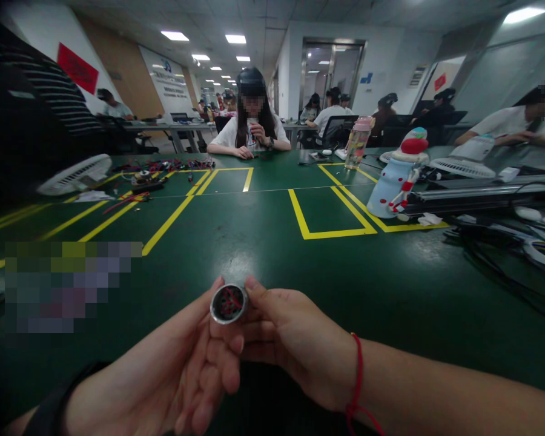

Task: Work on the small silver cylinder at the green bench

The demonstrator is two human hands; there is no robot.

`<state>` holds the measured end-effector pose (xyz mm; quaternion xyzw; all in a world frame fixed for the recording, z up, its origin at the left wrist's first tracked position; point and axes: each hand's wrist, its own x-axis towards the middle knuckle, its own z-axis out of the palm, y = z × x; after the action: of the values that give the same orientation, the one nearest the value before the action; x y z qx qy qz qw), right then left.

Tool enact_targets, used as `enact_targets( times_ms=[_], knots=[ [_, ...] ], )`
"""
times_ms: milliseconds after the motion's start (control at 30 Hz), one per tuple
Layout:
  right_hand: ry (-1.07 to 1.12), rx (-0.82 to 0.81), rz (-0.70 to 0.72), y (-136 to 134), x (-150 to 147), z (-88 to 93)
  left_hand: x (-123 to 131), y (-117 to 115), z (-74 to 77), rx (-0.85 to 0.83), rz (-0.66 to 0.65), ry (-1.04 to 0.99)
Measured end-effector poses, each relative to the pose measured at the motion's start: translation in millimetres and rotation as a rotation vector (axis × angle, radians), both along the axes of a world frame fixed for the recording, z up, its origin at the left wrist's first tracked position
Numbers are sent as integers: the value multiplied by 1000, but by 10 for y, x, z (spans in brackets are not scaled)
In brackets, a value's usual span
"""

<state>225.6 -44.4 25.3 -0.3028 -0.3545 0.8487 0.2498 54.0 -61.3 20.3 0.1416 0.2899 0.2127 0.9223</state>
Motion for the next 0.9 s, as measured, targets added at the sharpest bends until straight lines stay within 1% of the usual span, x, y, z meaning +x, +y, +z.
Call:
enact_targets(
  times_ms=[233,300,367,433,500,600,667,733,800,900],
  knots=[
    [69,-5,-9,-45,25,-6,-11,-25,69,8,-51,28],
    [76,-10,-37,-37,25,-5,-6,-28,95,30,-48,56],
    [64,10,-90,-6,30,9,1,-24,112,91,-11,97],
    [30,76,-163,44,46,35,0,-7,104,216,49,157],
    [-15,208,-227,103,74,61,-19,32,67,400,107,244],
    [-77,504,-243,186,132,66,-87,147,-4,804,137,449],
    [-145,751,-226,236,172,26,-138,246,-32,1104,101,604],
    [-228,984,-239,292,203,-50,-171,340,-44,1330,42,752],
    [-296,1154,-265,356,220,-145,-176,415,-56,1457,7,900],
    [-369,1294,-284,443,222,-270,-151,478,-99,1548,1,1077]
  ],
)
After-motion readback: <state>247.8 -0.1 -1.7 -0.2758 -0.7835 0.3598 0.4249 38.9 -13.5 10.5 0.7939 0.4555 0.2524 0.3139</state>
